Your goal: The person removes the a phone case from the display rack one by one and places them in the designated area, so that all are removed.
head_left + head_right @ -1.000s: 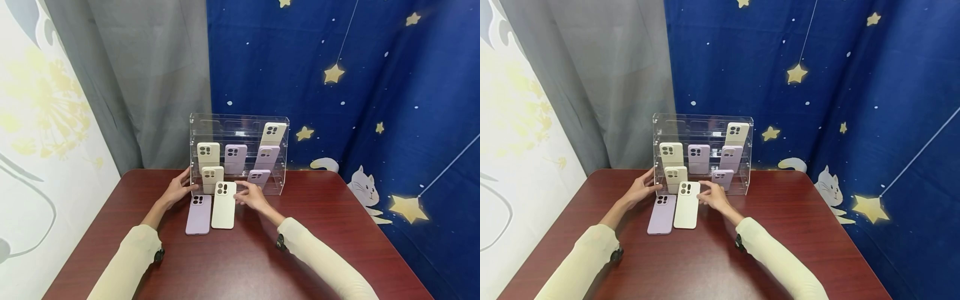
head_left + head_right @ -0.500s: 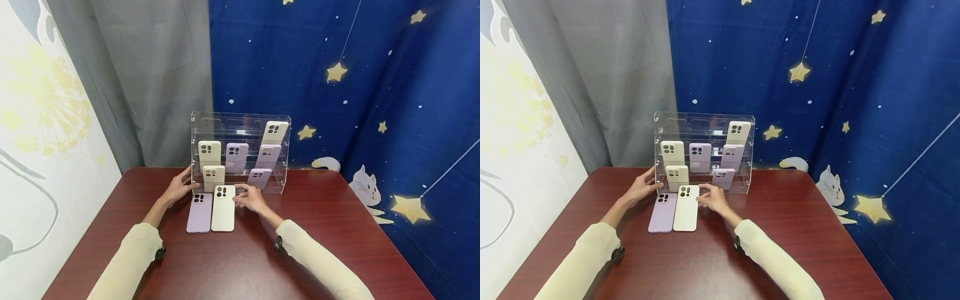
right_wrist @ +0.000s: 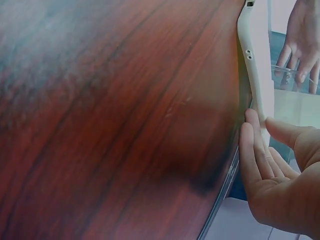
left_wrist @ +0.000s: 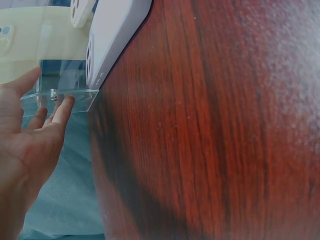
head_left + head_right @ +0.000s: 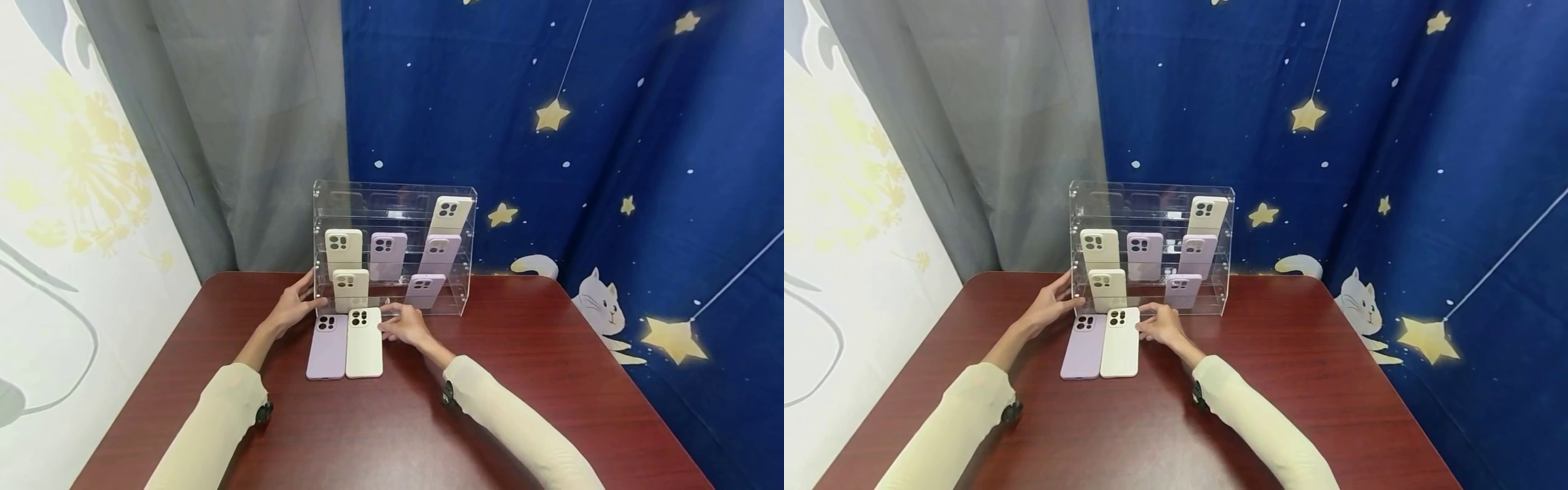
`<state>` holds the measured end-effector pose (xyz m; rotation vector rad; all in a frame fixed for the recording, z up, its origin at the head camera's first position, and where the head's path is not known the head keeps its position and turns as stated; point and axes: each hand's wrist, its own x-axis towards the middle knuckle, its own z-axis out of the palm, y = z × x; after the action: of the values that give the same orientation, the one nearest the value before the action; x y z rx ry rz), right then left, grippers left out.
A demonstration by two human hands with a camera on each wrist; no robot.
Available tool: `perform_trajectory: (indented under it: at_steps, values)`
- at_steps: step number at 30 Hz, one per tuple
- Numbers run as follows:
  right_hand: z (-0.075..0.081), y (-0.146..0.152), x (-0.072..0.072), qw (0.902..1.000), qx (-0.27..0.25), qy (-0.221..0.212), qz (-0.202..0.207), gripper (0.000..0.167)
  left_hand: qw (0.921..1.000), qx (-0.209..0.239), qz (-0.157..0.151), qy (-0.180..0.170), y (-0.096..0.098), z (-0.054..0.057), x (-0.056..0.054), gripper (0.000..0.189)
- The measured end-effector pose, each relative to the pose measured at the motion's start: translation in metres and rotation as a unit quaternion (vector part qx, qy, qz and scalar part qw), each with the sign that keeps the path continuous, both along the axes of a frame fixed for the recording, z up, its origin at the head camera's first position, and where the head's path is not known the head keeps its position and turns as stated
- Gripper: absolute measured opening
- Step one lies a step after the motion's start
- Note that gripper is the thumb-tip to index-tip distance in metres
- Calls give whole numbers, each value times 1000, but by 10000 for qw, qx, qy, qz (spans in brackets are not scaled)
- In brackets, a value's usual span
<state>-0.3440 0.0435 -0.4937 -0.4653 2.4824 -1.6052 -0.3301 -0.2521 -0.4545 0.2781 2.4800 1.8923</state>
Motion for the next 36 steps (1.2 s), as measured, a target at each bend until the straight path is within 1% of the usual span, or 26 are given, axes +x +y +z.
perform_trajectory:
  at_steps: [4, 10, 13, 18, 21, 27, 29, 31, 36]
  values:
    - [-3, -1, 0, 9999, 50, -105, -81, 40, 10000, 18, -7, -3, -1, -1, 0, 91]
    - [-3, -2, 0, 9996, -3, -250, -161, 37, 10000, -9, -15, -53, 0, 1, 0, 91]
    - [-3, -2, -1, 9994, -10, -262, -236, 35, 10000, 12, -16, -64, 0, 2, 0, 90]
    - [-4, -2, -1, 9993, 79, -145, -335, 33, 9999, 64, 3, -83, 0, 1, -1, 91]
    - [-6, -2, -2, 9992, 159, -77, -357, 33, 9998, 161, 10, -87, -1, -4, -4, 92]
    - [-8, 0, -2, 9981, 378, 260, -410, 32, 9998, 158, 74, -17, -5, -24, -18, 92]
    - [-8, 1, -1, 9972, 456, 392, -436, 31, 9999, 127, 83, -4, -5, -26, -19, 92]
    - [-9, 3, -1, 9962, 534, 511, -469, 31, 9999, 135, 78, -17, -4, -24, -17, 92]
    - [-9, 8, -1, 9916, 798, 853, -562, 30, 9999, 158, -7, -12, -1, -7, -6, 93]
